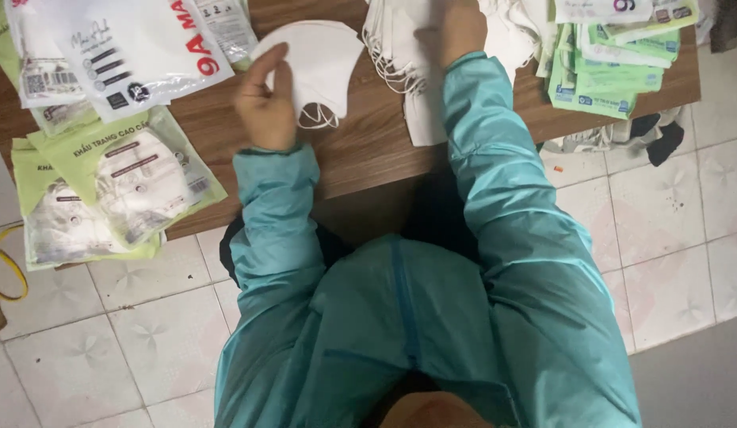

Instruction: Folding and stacking face masks on a table.

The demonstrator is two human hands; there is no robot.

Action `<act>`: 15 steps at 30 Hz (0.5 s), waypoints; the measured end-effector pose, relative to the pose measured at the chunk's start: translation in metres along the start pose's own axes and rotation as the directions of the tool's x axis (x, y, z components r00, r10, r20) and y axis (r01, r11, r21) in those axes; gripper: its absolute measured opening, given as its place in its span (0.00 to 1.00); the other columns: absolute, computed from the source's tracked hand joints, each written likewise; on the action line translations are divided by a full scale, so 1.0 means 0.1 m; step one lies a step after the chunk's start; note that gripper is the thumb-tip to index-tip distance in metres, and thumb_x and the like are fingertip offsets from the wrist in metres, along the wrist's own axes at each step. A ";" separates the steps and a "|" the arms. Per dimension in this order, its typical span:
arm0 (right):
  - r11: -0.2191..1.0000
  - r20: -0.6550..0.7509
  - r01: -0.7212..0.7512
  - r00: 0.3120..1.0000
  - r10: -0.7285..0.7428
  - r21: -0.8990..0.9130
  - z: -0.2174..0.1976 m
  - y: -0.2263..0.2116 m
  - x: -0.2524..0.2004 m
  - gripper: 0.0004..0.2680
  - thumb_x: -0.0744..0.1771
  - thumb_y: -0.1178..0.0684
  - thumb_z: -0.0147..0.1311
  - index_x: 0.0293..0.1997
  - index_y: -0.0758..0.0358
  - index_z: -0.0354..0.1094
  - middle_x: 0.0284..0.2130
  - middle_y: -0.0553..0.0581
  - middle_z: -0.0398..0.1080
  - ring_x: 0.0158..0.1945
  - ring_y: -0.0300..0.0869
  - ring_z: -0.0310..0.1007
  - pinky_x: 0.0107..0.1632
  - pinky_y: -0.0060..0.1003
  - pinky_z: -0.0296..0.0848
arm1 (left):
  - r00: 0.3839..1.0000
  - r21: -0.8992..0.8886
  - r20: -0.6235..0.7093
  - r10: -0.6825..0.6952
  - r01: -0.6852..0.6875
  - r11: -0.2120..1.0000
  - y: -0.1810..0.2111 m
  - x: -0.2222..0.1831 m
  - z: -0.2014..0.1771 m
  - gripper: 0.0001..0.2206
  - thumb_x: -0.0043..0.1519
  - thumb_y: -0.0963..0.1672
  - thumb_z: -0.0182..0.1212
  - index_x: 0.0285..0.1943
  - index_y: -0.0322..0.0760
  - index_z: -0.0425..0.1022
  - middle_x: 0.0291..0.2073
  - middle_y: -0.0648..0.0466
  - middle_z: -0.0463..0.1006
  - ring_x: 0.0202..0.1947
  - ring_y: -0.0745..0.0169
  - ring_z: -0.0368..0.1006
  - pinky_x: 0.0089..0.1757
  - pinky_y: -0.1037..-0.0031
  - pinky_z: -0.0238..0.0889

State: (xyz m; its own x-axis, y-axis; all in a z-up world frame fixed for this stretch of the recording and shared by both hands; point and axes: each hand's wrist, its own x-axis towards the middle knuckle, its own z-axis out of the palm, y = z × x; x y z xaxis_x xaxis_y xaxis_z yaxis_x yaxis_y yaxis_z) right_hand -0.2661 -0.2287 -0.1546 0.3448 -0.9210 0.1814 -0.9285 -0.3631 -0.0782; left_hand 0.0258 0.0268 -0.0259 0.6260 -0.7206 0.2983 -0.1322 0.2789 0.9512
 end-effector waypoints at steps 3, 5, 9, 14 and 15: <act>0.995 -0.032 -0.001 0.999 -0.002 -0.095 0.18 0.01 0.00 0.23 0.58 0.30 0.72 0.38 0.62 0.74 0.33 0.66 0.76 0.34 0.62 0.76 0.37 0.57 0.74 | 0.998 0.062 0.048 -0.036 0.033 0.998 -0.12 -0.11 0.10 0.10 0.65 0.37 0.60 0.52 0.37 0.83 0.48 0.50 0.84 0.52 0.59 0.79 0.57 0.70 0.71; 0.992 -0.071 0.024 0.997 -0.033 -0.120 0.18 -0.05 0.01 0.21 0.58 0.33 0.69 0.36 0.63 0.74 0.31 0.66 0.76 0.33 0.63 0.76 0.36 0.57 0.73 | 0.995 0.063 0.067 -0.079 0.075 0.995 -0.14 -0.13 0.14 0.09 0.66 0.38 0.60 0.52 0.37 0.82 0.49 0.50 0.84 0.53 0.60 0.78 0.57 0.71 0.71; 0.987 -0.026 0.038 0.999 -0.042 -0.155 0.02 -0.21 0.00 0.13 0.60 0.39 0.62 0.28 0.58 0.73 0.25 0.63 0.76 0.28 0.62 0.75 0.32 0.56 0.72 | 0.996 0.116 0.063 -0.062 0.055 0.992 -0.19 -0.13 0.13 0.09 0.66 0.40 0.61 0.53 0.37 0.82 0.48 0.50 0.84 0.51 0.61 0.79 0.56 0.71 0.72; 0.998 -0.081 0.053 0.995 -0.055 -0.023 -0.25 -0.28 -0.11 0.09 0.61 0.45 0.61 0.30 0.59 0.72 0.28 0.63 0.75 0.30 0.62 0.75 0.33 0.56 0.71 | 0.993 0.131 0.082 -0.090 0.079 0.988 -0.17 -0.15 0.14 0.09 0.67 0.42 0.62 0.53 0.37 0.82 0.49 0.49 0.84 0.52 0.59 0.79 0.56 0.71 0.73; 0.996 -0.139 0.084 0.987 -0.078 0.039 -0.30 -0.28 -0.13 0.08 0.62 0.46 0.60 0.31 0.59 0.72 0.28 0.62 0.75 0.31 0.62 0.74 0.33 0.55 0.70 | 0.989 0.199 0.122 -0.082 0.057 0.978 -0.19 -0.14 0.13 0.09 0.67 0.42 0.62 0.53 0.37 0.82 0.49 0.49 0.84 0.52 0.59 0.79 0.56 0.71 0.72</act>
State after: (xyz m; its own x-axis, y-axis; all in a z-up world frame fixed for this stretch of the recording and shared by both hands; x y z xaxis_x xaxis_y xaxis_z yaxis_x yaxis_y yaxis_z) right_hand -0.2487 -0.2026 -0.1255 0.3935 -0.8612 0.3216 -0.8901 -0.4444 -0.1009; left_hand 0.0095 0.0234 -0.0469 0.5367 -0.8128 0.2264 -0.2468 0.1053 0.9633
